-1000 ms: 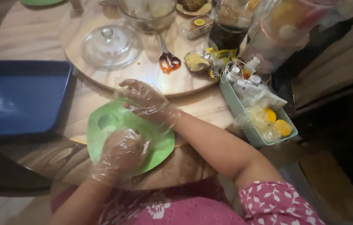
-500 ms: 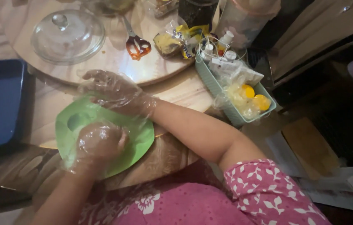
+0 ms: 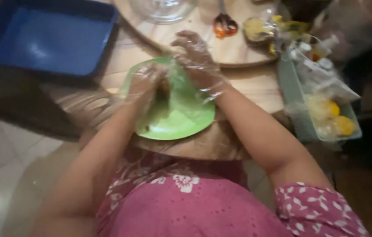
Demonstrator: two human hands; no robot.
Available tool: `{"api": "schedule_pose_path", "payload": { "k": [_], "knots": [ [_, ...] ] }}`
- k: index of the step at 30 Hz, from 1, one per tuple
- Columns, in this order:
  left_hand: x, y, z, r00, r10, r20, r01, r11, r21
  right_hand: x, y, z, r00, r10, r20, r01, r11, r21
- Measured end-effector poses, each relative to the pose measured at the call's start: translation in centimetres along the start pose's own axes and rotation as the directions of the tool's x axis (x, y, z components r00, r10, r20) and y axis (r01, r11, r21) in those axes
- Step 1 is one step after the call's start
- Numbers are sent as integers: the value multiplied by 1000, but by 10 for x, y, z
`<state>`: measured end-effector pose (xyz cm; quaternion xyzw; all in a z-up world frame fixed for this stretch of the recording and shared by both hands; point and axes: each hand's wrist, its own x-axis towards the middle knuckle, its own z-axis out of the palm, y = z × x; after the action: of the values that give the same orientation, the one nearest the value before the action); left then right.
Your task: The person wears gloves and uses their hands to shape and roll pieces of brown dough on a green plate, occasionally dipping the dough into a bowl of white powder.
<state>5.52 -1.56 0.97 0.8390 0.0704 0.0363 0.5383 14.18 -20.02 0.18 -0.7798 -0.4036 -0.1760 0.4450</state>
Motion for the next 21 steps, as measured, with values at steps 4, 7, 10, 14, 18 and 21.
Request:
{"api": "schedule_pose_path", "payload": {
  "k": [4,7,10,14,18,21],
  "knots": [
    [-9,34,-12,976,-196,97,205,974,-93,4,-9,-1,990,-93,-105,98,994,42],
    [11,24,-10,959,-217,184,173,957,232,-2,-15,0,993,-10,-121,43,961,274],
    [0,23,-17,979,-91,185,18,931,365,-5,-11,4,993,42,-109,29,814,580],
    [24,-40,1,951,295,95,-301,806,510,-2,7,12,993,18,-118,26,933,360],
    [-20,25,-15,992,88,88,-124,769,627,1,10,5,995,86,-55,-55,905,421],
    [-3,11,-7,859,490,148,-416,502,758,3,-7,2,989,145,-42,-88,779,621]
  ]
}}
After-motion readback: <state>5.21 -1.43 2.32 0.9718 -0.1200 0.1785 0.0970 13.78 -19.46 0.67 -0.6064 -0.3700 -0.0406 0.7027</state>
